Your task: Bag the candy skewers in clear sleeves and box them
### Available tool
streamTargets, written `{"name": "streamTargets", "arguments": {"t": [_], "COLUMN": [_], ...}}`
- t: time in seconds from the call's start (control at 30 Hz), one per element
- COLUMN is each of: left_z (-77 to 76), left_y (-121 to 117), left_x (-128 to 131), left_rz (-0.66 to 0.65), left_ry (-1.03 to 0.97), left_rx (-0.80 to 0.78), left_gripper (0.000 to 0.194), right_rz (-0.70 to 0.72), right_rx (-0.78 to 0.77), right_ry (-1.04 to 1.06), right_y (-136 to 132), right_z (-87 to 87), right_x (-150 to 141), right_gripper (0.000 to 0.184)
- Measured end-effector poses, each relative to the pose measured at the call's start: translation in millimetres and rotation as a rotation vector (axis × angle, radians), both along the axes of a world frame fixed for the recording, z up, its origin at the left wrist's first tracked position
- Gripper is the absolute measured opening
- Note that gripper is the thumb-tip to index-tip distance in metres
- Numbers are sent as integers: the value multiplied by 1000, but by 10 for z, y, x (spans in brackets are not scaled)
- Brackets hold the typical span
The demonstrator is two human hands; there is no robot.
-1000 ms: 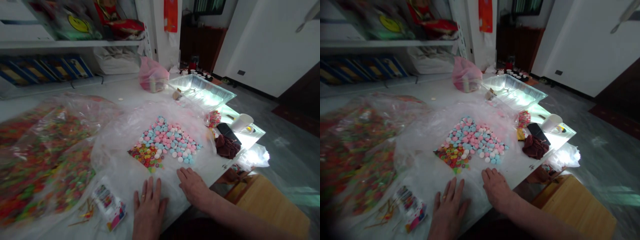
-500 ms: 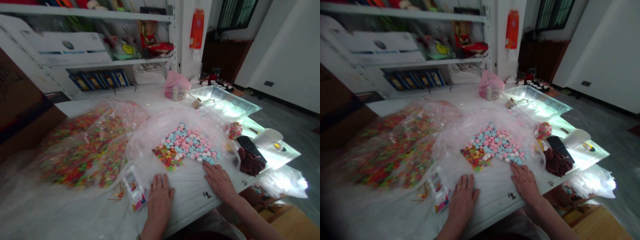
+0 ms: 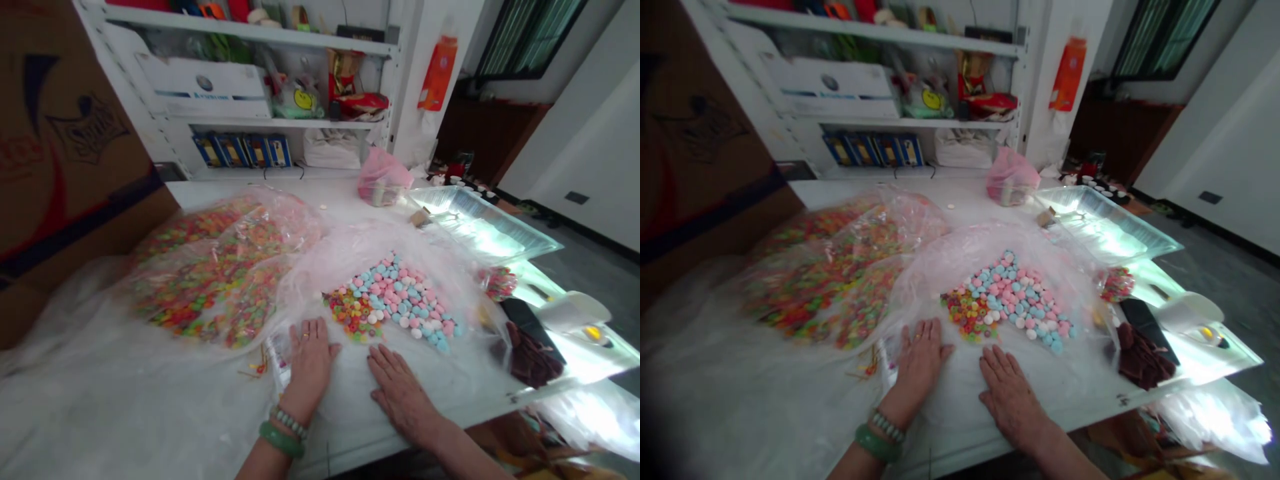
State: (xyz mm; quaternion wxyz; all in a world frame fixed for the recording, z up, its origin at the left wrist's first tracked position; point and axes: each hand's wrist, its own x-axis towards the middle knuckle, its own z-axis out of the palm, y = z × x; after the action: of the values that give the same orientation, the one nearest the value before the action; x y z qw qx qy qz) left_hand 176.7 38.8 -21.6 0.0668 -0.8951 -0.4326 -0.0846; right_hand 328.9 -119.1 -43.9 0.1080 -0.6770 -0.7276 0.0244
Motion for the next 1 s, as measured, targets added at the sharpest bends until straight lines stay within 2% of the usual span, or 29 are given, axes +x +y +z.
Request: {"name": "streamTargets", "arguments": {"t": [0.1,0.17,0.27,0.33,0.43,0.53,0.63,0.73,0.83,0.9,1.0], "left_z": [-68,-60,35,140,308,437,522,562,538,502,484], "left_y": [57,70,67,53,69,245,595,999,1368,1588,1873], "left_x": [-53,-53,-93,-209,-548,-999,-1406,-1668,-1789,-1830,-1895], "left_rz": [6,4,-17,-88,-133,-2,171,296,361,371,356], "left_ry": [-23,-41,-75,-155,-373,-549,-550,-452,-333,-281,-266], "left_rx": [-74,-117,-190,-199,-137,-48,-10,-102,-206,-245,-266], "left_gripper": [54,54,50,42,26,27,27,28,30,31,35], "right_rz": [0,-9,-30,-19,120,313,439,348,225,241,321], "right_rx": [-34,-41,12,78,184,224,202,44,-133,-233,-351], "right_ry": [30,51,98,149,226,280,179,-78,-213,-236,-265], "right_y": [-65,-86,-13,124,489,1089,1898,2718,3254,3374,3297], "right_z": [-119,-157,-64,153,671,1186,1466,1491,1359,1235,1073], "right_x": [63,93,60,-45,-358,-802,-1229,-1505,-1579,-1545,-1443], "right_gripper": [54,52,42,37,34,31,26,22,26,22,16]}}
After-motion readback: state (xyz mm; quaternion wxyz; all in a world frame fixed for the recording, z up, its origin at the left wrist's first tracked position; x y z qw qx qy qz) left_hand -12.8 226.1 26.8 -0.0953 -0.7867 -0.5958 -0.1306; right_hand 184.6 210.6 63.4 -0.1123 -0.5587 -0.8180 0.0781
